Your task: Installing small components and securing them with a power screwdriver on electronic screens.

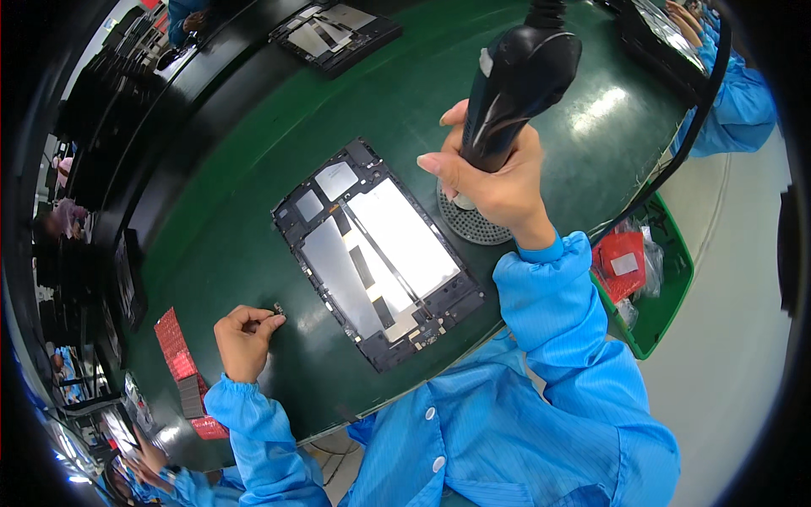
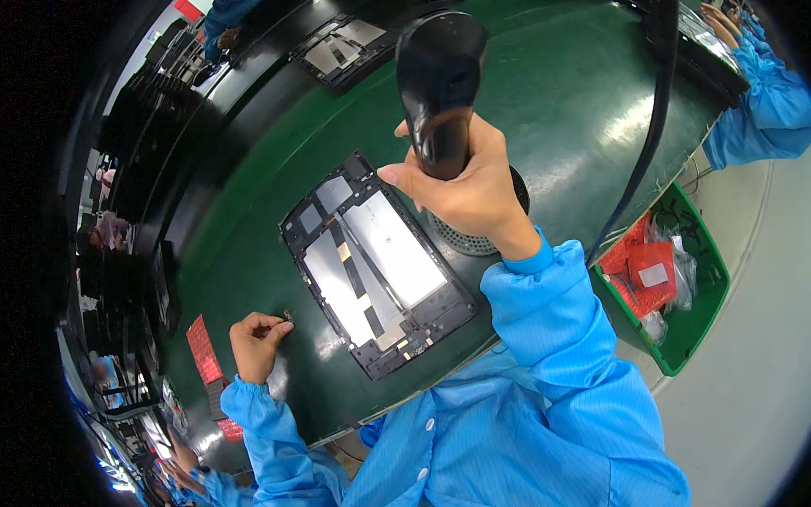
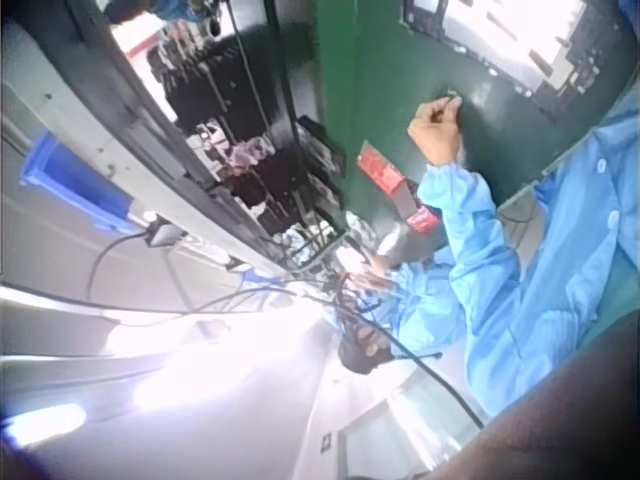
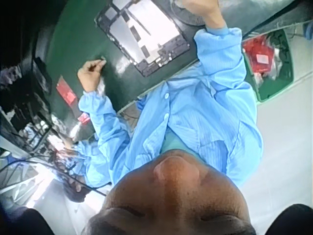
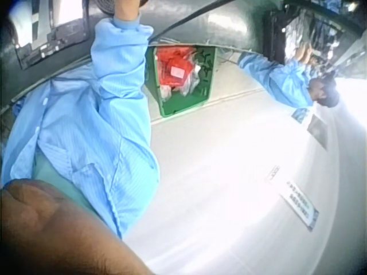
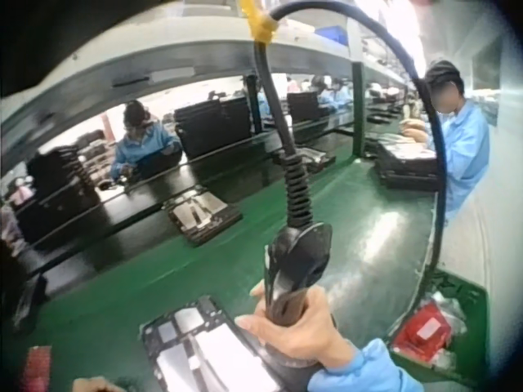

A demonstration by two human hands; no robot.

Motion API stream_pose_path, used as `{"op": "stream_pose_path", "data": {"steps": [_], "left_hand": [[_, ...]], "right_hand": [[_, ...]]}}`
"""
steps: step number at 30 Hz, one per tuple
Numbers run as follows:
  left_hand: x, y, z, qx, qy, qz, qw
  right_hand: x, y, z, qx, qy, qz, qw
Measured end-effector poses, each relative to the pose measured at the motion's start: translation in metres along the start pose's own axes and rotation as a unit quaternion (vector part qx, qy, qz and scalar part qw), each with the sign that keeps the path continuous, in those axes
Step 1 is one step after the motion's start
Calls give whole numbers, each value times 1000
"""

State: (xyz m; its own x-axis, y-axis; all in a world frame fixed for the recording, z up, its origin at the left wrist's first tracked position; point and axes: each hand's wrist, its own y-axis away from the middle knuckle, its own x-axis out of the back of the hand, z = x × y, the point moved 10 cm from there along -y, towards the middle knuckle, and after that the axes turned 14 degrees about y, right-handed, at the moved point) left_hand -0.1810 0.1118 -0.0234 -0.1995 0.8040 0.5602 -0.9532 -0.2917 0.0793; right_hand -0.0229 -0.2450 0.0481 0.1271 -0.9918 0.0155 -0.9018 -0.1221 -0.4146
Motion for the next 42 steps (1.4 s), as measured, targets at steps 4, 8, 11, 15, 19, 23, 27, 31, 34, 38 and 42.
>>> {"op": "stream_pose_path", "data": {"steps": [4, 8, 11, 15, 19, 23, 27, 31, 34, 38, 42], "left_hand": [[5, 4, -8, 16, 74, -10, 997], [24, 24, 13, -1, 113, 55, 992], [2, 19, 44, -43, 35, -36, 998], [-16, 27, 73, -168, -28, -80, 982], [-39, 32, 82, -210, -102, -93, 968], [-34, 23, 76, -201, -58, -23, 978], [-32, 23, 57, -233, 114, 45, 965], [-15, 19, 34, -198, 137, 112, 964], [4, 12, 10, -127, 149, 165, 967], [10, 9, -4, -84, 187, 199, 958], [17, 11, 5, -116, 158, 215, 957]], "right_hand": [[-4, 0, -2, 9, -11, -4, 1000], [-6, 1, -9, -3, -10, 14, 1000], [4, 5, -36, 52, -3, 37, 998], [-44, 3, -57, 85, -53, -15, 995], [-116, -2, -75, 100, -85, -81, 988], [-182, -12, -74, 59, -77, -143, 985], [-214, -12, -53, 54, -67, -175, 981], [-220, -9, -46, 47, -43, -173, 983], [-223, -8, -44, 50, -35, -179, 982], [-227, -7, -40, 53, -23, -183, 981], [-227, -7, -38, 49, -13, -182, 982]]}}
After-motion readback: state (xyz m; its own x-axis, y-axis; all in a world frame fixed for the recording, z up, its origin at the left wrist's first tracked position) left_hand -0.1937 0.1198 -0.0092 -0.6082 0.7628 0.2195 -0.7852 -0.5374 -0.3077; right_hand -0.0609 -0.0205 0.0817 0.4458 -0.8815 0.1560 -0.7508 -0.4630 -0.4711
